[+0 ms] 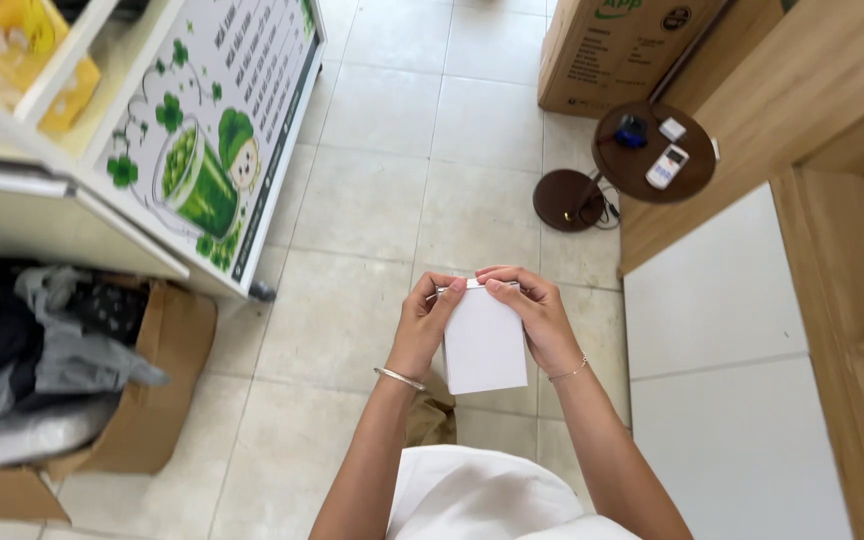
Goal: The recorder packages small white boxes with adhesive tape and moves them to a collection point.
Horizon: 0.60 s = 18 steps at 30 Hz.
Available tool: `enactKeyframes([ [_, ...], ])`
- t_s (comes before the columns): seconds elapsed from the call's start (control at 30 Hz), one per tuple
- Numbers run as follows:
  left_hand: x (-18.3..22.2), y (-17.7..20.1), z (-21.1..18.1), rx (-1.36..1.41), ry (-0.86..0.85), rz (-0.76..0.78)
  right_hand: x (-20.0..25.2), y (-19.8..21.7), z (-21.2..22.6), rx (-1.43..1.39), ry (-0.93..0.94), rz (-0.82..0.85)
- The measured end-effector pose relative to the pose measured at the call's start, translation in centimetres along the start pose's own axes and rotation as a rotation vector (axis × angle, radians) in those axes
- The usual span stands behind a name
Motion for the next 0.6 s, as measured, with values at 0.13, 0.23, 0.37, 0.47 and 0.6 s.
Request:
enactKeyframes([
  [0.13,-11.8,0.5,-5.4,-0.051,0.007,0.041,-12.0,-0.2,2.9,-0.024,0.022,-0.012],
  [0.23,-19.8,0.5,-7.6,-0.077,0.033,0.072,-19.7,0.5,4.4,-0.02,0.057,-0.03],
  [0.37,-29.5,0.2,-8.3,-0.093,0.063,0.079,-28.8,2.7,4.4,0.018,0.026,-0.067],
  [0.47,-36.9,-0.3,-7.9,-0.1,0.095,0.082,-35.6,5.6,3.5,0.073,0.008,-0.092],
  [0.6,-47.6,-1.5,-7.2,-0.14,0.146,0.097,-45.8,10.0,1.9,0.092,-0.134,-0.067],
])
Point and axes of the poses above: each hand's wrist, its own x-axis away from the middle knuckle, its own y-axis out of the back of the hand, z = x × y, the point moved 8 cm from there along -x, towards the middle knuckle, and after that the axes turned 10 degrees about x, right-handed, at the moved point
